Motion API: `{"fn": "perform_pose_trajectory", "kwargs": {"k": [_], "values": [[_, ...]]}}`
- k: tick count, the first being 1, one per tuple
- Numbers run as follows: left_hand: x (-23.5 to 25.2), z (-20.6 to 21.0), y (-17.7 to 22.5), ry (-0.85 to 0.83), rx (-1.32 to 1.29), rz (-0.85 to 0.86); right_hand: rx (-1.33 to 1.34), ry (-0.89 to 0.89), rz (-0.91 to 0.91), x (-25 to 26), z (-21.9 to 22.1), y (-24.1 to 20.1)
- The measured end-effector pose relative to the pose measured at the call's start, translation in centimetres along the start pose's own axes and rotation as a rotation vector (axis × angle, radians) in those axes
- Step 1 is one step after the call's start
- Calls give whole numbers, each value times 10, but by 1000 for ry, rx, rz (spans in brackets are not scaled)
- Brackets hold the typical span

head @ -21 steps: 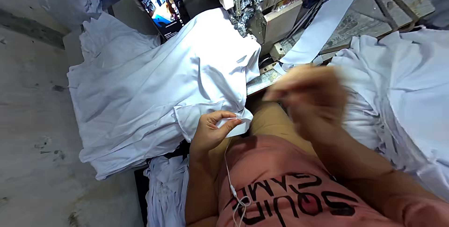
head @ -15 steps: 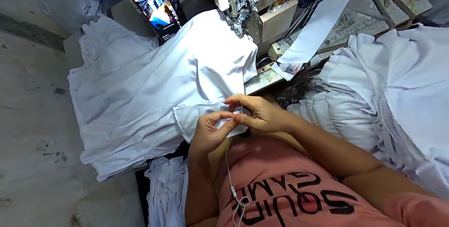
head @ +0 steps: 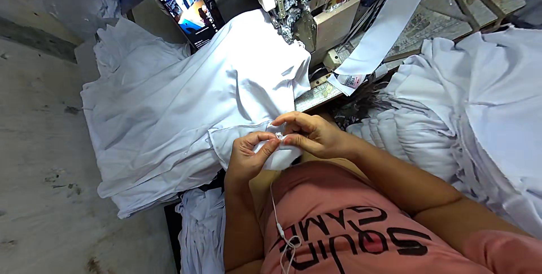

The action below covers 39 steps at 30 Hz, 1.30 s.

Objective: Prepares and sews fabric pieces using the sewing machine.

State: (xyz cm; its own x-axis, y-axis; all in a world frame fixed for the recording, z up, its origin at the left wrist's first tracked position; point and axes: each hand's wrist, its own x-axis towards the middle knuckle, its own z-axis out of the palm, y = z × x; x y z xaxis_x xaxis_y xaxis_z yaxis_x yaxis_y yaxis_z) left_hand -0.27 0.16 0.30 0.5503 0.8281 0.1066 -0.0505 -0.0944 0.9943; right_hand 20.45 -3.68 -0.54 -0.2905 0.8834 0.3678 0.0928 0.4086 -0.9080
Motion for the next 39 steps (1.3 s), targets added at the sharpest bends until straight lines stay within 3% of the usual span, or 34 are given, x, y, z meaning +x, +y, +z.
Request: {"fn": "perform_pose_trajectory", "kwargs": {"k": [6,16,31,39], "values": [[0,-6,-5,-40,-3,29,-116,66,-76,1,1,-4],[0,-6,-5,-16,57,80,-229,33,-107,0,-2,-4],[0,-11,-8,-93,55,39,-254,81,-166,0,-2,-3],[1,-8,-8,-54,94,80,-286,84,-161,0,0,-2]]}}
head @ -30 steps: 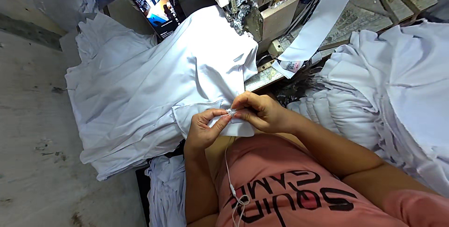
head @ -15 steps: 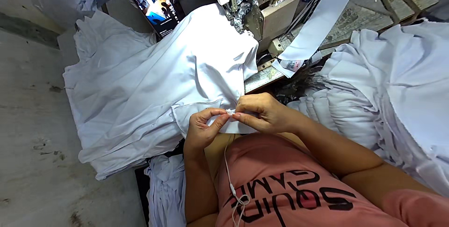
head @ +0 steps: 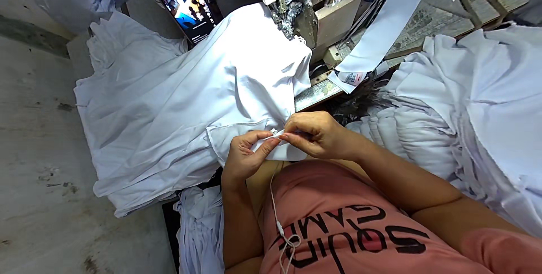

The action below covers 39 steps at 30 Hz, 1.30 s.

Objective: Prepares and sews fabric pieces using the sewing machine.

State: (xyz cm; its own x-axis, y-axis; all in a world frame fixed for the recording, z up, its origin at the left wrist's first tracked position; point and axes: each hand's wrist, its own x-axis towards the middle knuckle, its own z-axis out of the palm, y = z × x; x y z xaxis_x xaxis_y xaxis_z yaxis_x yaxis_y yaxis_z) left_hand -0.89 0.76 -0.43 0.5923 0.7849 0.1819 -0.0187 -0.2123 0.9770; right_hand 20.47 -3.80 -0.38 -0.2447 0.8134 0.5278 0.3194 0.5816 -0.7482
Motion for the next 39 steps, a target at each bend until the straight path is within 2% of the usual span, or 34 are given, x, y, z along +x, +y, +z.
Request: {"fn": "perform_pose_trajectory", "kwargs": {"k": [34,39], "values": [[0,-4,-11,41,-49,82,-4,23,49,2,5,3],[-1,-3,-8,27,-8,23,-15,27,46,1,5,4]]}}
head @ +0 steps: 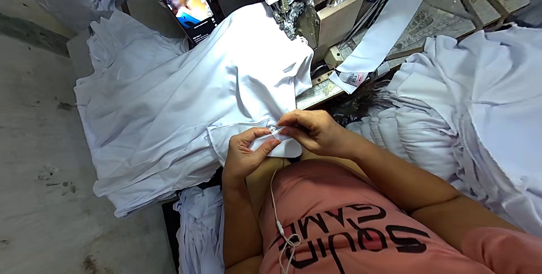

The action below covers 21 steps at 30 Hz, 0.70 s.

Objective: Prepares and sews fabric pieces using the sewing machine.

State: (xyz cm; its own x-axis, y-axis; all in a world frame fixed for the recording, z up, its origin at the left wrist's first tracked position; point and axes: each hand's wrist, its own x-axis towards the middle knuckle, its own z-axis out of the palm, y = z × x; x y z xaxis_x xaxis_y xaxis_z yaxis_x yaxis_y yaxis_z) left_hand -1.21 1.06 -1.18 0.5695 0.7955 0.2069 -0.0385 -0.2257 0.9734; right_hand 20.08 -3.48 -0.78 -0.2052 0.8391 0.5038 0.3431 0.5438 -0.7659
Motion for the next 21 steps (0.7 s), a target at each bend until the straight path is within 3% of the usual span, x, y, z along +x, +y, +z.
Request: {"fn": "perform_pose_trajectory", "kwargs": {"k": [13,21], "values": [[1,2,-6,9,18,-41,-65,21,-7,0,2,1],[0,-2,-4,-35,13,28,-75,5,16,-2,3,-1]]}}
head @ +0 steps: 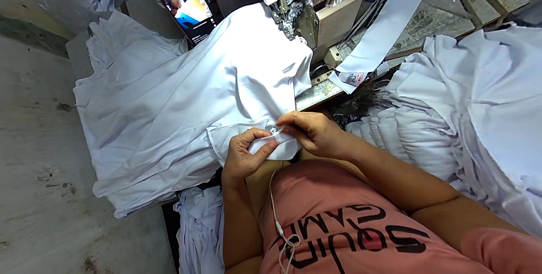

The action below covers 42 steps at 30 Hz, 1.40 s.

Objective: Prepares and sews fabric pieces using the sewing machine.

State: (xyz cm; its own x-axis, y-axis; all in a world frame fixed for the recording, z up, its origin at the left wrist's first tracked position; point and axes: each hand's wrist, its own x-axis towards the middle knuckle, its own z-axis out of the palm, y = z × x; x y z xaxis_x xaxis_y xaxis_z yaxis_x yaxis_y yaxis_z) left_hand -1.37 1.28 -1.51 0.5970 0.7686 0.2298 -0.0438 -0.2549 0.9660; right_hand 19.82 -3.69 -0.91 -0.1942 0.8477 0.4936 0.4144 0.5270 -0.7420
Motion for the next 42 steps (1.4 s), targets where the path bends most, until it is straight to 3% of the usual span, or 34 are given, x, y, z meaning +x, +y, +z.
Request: {"fn": "perform_pose_trajectory", "kwargs": {"k": [8,16,21,25,30,35,42], "values": [[13,-10,9,-82,178,9,24,-80,-33,-2,-4,6],[65,-28,47,-357,589,61,19,-3,11,-2,-12,8],[100,-46,75,-548,706,51,63,168,110,2,-16,9],[128,-42,86,-385,808,176,43,395,166,16,-18,12],[168,-22,58,-119,789,351,-36,680,189,46,-17,41],[189,-17,17,-99,618,307,-7,670,259,51,-19,48],[186,-21,14,-154,572,253,115,655,293,48,-21,42]]}}
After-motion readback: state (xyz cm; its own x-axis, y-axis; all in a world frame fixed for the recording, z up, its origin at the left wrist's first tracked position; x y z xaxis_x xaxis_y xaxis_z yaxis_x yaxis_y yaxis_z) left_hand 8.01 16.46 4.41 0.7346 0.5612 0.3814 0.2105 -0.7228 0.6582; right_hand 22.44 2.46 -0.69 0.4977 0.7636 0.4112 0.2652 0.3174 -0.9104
